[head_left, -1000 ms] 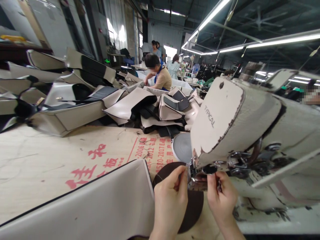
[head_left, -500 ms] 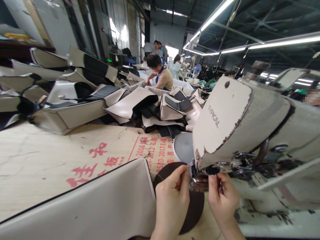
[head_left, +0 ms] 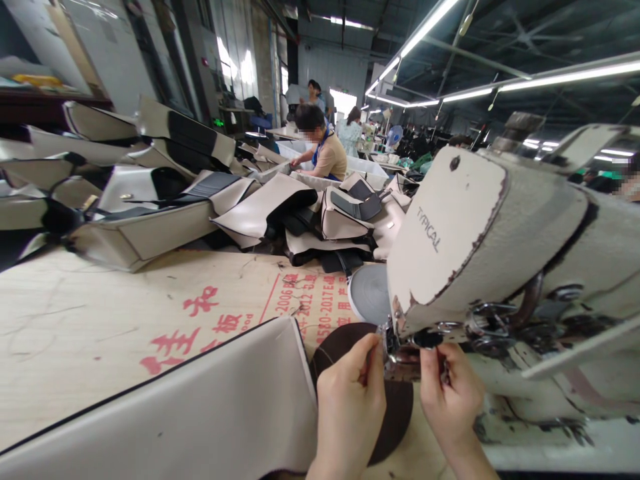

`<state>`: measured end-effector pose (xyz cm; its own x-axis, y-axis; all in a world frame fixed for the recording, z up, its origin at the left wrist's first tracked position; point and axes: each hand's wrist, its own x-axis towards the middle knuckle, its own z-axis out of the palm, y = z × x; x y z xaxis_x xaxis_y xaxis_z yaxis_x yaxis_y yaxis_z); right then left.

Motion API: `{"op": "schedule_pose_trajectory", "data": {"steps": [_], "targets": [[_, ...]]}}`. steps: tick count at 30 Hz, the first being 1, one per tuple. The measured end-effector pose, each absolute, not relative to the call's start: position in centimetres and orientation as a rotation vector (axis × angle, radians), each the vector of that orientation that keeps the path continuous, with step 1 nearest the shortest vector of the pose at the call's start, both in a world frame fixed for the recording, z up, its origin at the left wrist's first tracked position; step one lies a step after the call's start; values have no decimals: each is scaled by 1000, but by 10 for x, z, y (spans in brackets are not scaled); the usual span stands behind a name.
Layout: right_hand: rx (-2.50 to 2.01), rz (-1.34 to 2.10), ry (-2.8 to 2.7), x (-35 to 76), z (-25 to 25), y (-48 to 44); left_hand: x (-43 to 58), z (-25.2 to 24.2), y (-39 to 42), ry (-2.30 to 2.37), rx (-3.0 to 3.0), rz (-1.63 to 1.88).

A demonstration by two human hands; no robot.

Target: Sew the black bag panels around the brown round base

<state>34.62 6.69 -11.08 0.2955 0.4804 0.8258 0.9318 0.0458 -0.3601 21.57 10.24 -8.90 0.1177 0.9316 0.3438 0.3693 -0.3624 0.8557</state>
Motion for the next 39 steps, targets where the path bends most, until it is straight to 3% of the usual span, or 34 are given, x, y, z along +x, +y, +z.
{"op": "schedule_pose_trajectory", "data": {"steps": [8, 14, 39], "targets": [[-1500, -481, -1364, 344, -106, 61, 207, -83, 88, 1182, 1741, 1216], [-1372, -36, -1559, 332, -92, 53, 201, -88, 83, 1161, 1833, 1251], [-1456, -67, -1605, 339, -102, 57, 202, -99, 91, 983, 1992, 1221]]}}
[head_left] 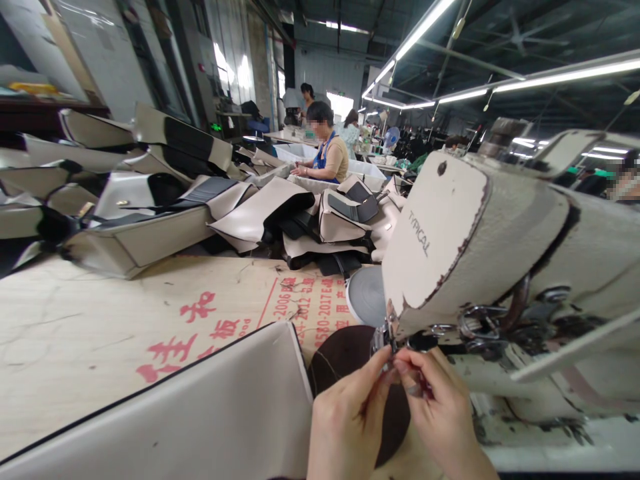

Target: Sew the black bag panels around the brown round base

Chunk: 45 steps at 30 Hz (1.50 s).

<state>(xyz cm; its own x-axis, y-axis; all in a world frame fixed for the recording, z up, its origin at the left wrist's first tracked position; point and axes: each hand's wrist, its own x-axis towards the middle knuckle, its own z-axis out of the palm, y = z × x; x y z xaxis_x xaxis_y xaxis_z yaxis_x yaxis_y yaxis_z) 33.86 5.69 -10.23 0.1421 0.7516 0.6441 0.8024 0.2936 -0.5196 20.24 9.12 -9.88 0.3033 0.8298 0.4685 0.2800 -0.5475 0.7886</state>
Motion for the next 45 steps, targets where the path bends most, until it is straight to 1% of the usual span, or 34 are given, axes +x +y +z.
{"op": "schedule_pose_trajectory", "data": {"steps": [6, 10, 15, 21, 27, 35, 45], "targets": [[-1429, -19, -1589, 340, -107, 55, 202, -101, 96, 940, 2118, 1273], [-1490, -62, -1592, 342, -110, 55, 202, -103, 99, 932, 2180, 1344], [-1514, -124, -1607, 343, -109, 56, 203, -104, 101, 903, 2191, 1350], [-1494, -105, -1621, 345, -113, 55, 207, -96, 99, 879, 2027, 1308], [-1469, -131, -1643, 341, -106, 57, 211, -88, 93, 1040, 1749, 1162], [-1579, -362, -1458, 344, -111, 58, 220, -83, 99, 1120, 1463, 1142], [-1535, -514, -1429, 343, -101, 63, 219, -84, 102, 1297, 1404, 1218]]}}
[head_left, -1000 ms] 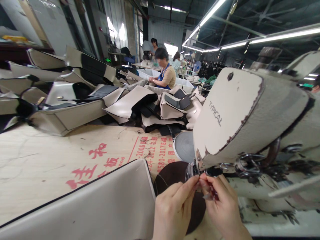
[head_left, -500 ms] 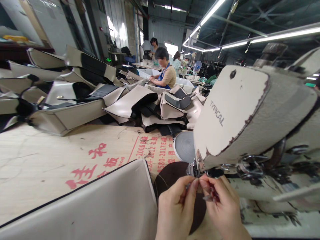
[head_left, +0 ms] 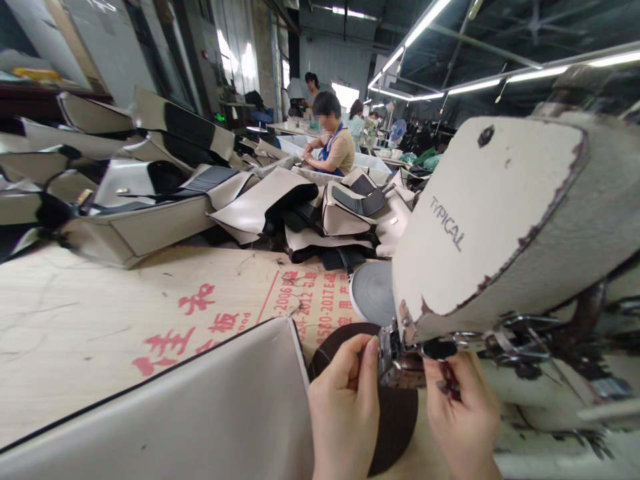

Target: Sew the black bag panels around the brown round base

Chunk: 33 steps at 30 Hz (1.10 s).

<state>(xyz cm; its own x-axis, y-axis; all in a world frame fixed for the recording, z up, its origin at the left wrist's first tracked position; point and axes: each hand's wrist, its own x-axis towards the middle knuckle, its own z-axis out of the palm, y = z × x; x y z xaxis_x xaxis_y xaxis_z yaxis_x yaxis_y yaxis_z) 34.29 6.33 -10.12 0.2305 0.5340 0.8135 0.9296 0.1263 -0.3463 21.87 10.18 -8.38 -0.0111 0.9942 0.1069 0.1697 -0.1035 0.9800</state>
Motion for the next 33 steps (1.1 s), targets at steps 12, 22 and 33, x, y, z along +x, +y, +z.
{"op": "schedule_pose_trajectory", "data": {"steps": [12, 22, 33], "targets": [[-1547, -565, -1396, 341, -100, 65, 222, -86, 101, 1238, 1349, 1235], [-1571, -634, -1402, 340, -99, 65, 223, -92, 102, 1242, 1416, 1260], [-1579, -596, -1419, 344, -106, 63, 224, -95, 103, 1233, 1430, 1231]]}}
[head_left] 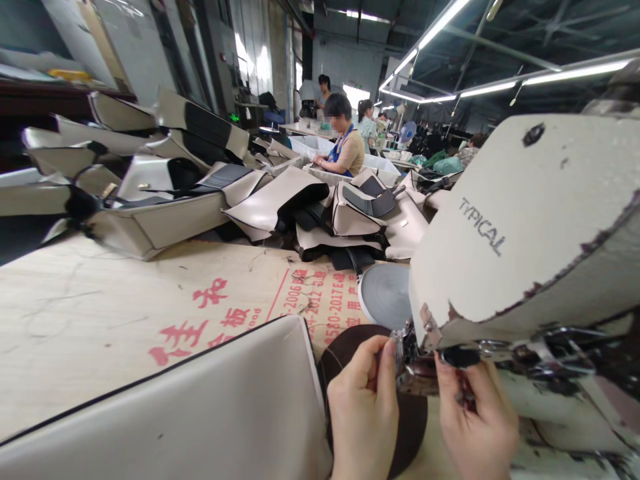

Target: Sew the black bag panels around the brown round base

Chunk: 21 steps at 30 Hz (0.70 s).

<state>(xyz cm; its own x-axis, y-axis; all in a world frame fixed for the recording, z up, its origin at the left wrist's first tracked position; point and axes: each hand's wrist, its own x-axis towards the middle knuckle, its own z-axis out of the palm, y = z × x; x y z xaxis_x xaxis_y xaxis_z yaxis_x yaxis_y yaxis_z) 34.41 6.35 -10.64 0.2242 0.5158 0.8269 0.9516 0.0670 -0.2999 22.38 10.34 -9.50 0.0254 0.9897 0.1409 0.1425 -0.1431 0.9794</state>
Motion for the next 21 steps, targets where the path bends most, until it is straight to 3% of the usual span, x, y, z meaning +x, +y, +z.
{"op": "schedule_pose_trajectory", "data": {"steps": [21], "targets": [[-1561, -601, -1410, 341, -104, 66, 222, -92, 101, 1220, 1394, 1231]]}}
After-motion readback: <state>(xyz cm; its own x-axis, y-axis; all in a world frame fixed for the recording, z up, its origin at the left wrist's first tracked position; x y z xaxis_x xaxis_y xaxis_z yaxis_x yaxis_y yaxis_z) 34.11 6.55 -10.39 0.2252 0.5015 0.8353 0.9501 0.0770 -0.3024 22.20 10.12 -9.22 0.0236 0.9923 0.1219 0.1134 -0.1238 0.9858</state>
